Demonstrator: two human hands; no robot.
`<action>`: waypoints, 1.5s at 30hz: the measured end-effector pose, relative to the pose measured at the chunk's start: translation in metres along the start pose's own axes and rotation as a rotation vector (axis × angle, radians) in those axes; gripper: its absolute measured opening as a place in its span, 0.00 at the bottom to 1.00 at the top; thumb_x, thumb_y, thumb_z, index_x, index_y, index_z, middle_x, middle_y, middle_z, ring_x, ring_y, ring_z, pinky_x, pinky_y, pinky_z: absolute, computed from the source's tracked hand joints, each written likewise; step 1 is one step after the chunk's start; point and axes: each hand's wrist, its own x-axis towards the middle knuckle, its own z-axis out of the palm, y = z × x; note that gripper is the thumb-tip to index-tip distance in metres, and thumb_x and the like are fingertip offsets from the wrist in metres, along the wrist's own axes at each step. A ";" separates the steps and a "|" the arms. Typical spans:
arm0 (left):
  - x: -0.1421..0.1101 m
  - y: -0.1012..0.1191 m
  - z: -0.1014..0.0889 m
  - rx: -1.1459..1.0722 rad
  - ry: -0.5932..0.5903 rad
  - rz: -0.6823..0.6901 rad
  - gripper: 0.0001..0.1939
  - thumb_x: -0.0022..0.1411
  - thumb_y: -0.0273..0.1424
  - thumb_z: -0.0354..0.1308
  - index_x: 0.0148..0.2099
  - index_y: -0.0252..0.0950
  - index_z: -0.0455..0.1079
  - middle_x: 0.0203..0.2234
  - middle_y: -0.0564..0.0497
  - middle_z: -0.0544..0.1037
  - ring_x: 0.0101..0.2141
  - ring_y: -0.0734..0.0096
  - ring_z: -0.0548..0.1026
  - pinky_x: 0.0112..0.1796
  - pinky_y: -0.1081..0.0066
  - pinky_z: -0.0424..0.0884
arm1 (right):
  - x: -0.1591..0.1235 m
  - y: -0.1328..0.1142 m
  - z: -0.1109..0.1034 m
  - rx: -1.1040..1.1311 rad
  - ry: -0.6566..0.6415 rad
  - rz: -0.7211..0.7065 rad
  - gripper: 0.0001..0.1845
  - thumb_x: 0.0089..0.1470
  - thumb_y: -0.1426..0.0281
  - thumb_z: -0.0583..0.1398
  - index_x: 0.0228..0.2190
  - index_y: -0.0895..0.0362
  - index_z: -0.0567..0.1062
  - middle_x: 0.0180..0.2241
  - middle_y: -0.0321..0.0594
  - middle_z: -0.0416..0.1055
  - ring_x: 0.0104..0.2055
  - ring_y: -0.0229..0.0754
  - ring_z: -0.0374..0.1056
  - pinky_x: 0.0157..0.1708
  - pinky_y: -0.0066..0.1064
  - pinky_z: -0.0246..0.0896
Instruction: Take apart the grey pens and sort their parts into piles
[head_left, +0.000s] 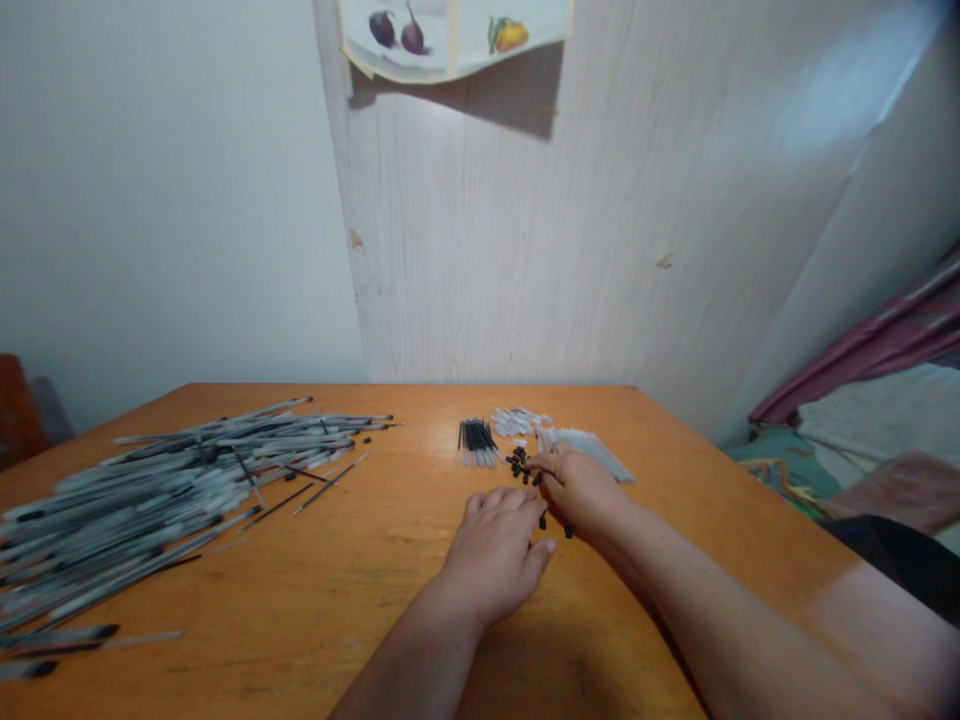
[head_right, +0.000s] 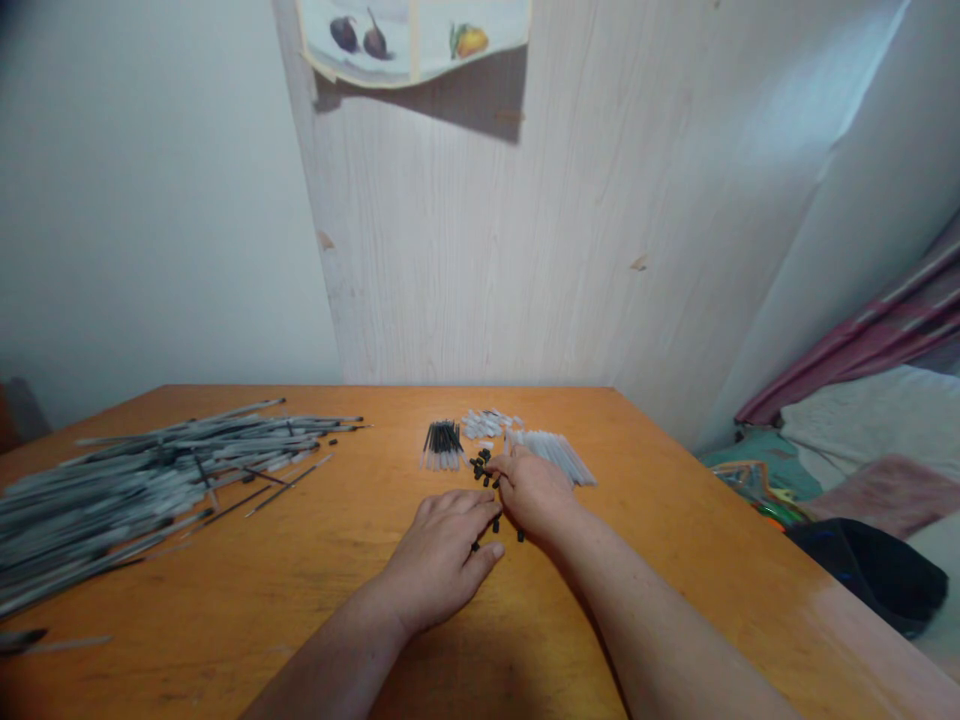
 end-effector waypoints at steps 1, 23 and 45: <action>0.000 0.000 -0.001 -0.002 -0.001 -0.002 0.21 0.66 0.40 0.52 0.60 0.44 0.67 0.59 0.47 0.71 0.58 0.55 0.66 0.56 0.55 0.61 | 0.000 0.000 0.000 -0.001 -0.010 -0.005 0.22 0.61 0.68 0.51 0.49 0.45 0.79 0.43 0.41 0.73 0.41 0.41 0.69 0.38 0.29 0.57; 0.000 -0.001 0.001 0.000 0.011 0.003 0.21 0.66 0.40 0.53 0.60 0.45 0.67 0.56 0.48 0.72 0.57 0.55 0.66 0.55 0.55 0.61 | 0.003 -0.007 -0.002 -0.018 -0.054 -0.042 0.23 0.62 0.69 0.50 0.52 0.44 0.78 0.43 0.43 0.73 0.42 0.43 0.70 0.39 0.31 0.57; -0.001 -0.003 0.003 0.011 0.007 0.012 0.23 0.66 0.41 0.52 0.62 0.45 0.65 0.59 0.48 0.70 0.58 0.55 0.66 0.56 0.55 0.60 | 0.001 -0.013 -0.008 -0.101 -0.048 0.025 0.21 0.63 0.68 0.49 0.49 0.49 0.78 0.47 0.44 0.73 0.44 0.44 0.70 0.38 0.31 0.56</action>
